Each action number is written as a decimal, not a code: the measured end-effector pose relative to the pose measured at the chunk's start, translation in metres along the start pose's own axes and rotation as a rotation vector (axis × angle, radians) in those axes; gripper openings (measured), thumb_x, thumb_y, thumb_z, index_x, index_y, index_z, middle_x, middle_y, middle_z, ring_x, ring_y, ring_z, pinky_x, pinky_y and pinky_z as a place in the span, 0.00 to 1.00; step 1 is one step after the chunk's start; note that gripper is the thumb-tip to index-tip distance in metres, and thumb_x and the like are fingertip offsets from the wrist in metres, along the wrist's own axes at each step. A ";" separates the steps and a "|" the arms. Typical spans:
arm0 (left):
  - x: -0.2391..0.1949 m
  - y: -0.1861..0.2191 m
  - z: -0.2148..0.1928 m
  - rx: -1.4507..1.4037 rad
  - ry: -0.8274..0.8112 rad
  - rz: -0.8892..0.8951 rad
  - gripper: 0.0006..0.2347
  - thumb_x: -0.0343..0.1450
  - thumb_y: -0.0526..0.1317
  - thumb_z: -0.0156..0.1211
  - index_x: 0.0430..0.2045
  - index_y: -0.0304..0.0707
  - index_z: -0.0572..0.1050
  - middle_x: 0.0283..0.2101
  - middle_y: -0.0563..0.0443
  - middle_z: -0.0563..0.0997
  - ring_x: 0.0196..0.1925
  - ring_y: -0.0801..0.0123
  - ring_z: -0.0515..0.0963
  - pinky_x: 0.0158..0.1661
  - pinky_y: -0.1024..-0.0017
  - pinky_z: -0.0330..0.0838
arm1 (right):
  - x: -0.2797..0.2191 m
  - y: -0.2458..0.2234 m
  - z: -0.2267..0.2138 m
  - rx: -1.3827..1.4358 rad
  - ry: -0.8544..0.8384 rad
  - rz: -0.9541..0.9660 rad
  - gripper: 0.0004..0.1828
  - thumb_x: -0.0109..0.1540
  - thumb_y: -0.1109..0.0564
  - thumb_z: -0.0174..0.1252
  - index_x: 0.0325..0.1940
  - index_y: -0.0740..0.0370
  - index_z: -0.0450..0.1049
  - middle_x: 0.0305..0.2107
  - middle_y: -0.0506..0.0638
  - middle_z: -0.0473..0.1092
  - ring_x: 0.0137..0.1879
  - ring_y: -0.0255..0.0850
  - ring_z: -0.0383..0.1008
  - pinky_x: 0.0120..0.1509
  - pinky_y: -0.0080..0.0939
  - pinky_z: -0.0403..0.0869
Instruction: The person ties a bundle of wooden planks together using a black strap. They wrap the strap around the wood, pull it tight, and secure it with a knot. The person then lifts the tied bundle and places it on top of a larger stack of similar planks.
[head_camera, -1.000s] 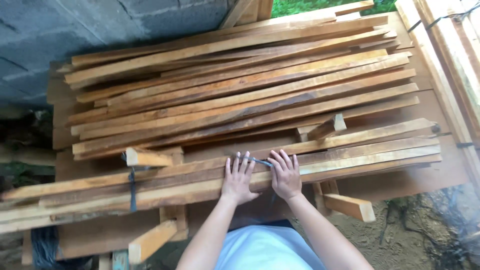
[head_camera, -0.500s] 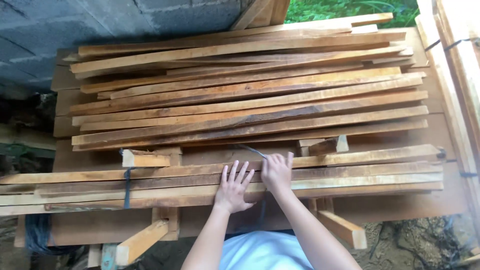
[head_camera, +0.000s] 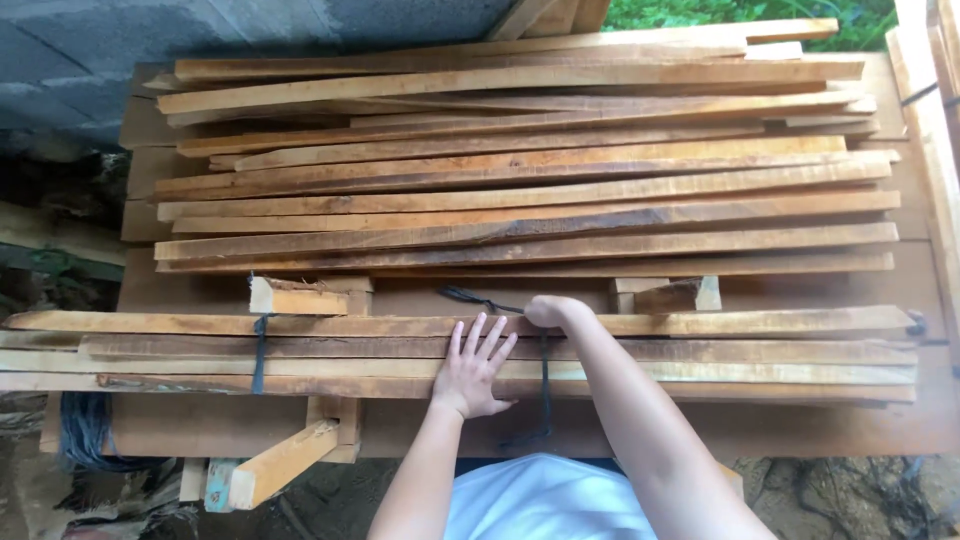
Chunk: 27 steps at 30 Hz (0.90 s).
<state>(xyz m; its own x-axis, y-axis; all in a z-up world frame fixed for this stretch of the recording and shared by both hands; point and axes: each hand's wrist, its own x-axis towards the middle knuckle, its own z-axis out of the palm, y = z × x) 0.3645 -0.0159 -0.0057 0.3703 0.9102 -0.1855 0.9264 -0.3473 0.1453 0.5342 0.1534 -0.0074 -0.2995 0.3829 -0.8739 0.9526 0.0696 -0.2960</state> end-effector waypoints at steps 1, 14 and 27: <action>0.001 -0.001 0.002 0.010 0.002 -0.003 0.54 0.48 0.67 0.69 0.72 0.57 0.53 0.78 0.50 0.48 0.79 0.44 0.45 0.72 0.37 0.39 | -0.007 -0.005 -0.005 -0.012 -0.004 -0.015 0.34 0.65 0.42 0.38 0.61 0.66 0.76 0.61 0.62 0.71 0.70 0.57 0.68 0.75 0.57 0.65; -0.001 0.002 -0.002 0.028 0.028 0.005 0.55 0.48 0.67 0.70 0.72 0.51 0.53 0.78 0.51 0.47 0.78 0.45 0.45 0.71 0.36 0.40 | 0.007 0.002 0.008 -0.091 0.025 -0.024 0.34 0.62 0.42 0.32 0.56 0.56 0.79 0.57 0.54 0.75 0.68 0.49 0.71 0.70 0.49 0.72; 0.004 0.000 -0.022 -0.028 -0.163 -0.011 0.54 0.51 0.65 0.67 0.73 0.49 0.49 0.78 0.49 0.45 0.79 0.43 0.42 0.72 0.35 0.37 | -0.043 -0.017 -0.032 0.161 -0.099 0.031 0.28 0.63 0.51 0.37 0.52 0.60 0.82 0.54 0.59 0.77 0.67 0.53 0.72 0.71 0.54 0.68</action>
<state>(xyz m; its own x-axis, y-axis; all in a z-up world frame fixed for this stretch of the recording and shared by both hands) 0.3644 -0.0070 0.0153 0.3685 0.8644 -0.3420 0.9290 -0.3290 0.1695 0.5327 0.1658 0.0474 -0.2816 0.2896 -0.9148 0.9430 -0.0926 -0.3196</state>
